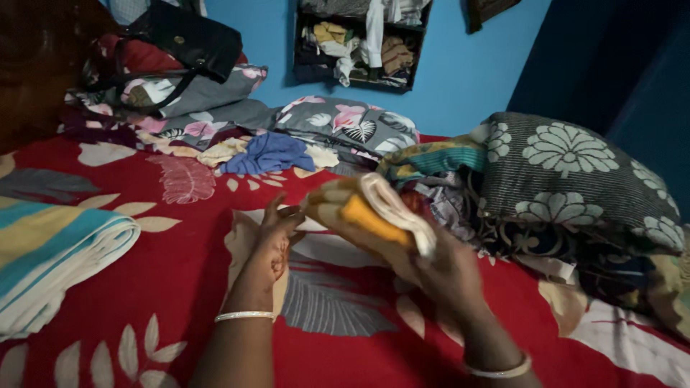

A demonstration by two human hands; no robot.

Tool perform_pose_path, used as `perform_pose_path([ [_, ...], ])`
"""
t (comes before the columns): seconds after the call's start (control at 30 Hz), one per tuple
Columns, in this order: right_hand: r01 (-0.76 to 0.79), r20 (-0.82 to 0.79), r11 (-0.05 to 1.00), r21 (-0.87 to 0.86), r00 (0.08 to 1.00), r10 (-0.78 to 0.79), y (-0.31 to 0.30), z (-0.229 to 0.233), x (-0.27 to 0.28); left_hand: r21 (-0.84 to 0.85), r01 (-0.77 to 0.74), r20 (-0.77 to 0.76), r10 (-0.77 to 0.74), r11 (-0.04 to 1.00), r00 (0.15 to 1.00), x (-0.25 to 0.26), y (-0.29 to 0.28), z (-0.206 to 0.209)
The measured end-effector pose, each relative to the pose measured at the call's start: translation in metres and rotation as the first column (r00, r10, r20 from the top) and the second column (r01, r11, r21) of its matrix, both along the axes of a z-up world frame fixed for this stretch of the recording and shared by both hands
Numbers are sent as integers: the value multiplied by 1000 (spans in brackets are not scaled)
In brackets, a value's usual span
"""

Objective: The person folds a yellow and white striped towel on a bed, smoothing and aligning the edges before stacking it. Then the person picks up a blue towel, spreads it flat, and begins folding it in the same manner.

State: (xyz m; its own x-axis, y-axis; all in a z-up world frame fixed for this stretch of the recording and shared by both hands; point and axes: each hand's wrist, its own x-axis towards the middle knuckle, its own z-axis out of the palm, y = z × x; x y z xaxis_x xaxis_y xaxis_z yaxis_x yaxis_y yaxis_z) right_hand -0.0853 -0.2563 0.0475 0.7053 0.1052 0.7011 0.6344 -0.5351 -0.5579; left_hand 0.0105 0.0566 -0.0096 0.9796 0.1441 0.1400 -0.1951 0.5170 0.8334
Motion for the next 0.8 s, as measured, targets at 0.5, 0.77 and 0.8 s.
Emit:
perform_pose_path([
  [0.5, -136, 28, 147, 980, 820, 571, -16, -16, 26, 131, 615, 80, -626, 778, 775, -66, -17, 11],
  [0.77, -88, 38, 58, 994, 811, 584, -12, -40, 49, -182, 645, 442, -524, 742, 728, -49, -12, 13],
  [0.8, -99, 50, 53, 994, 814, 579, -10, -42, 50, -189, 679, 480, -536, 709, 694, -44, -16, 10],
])
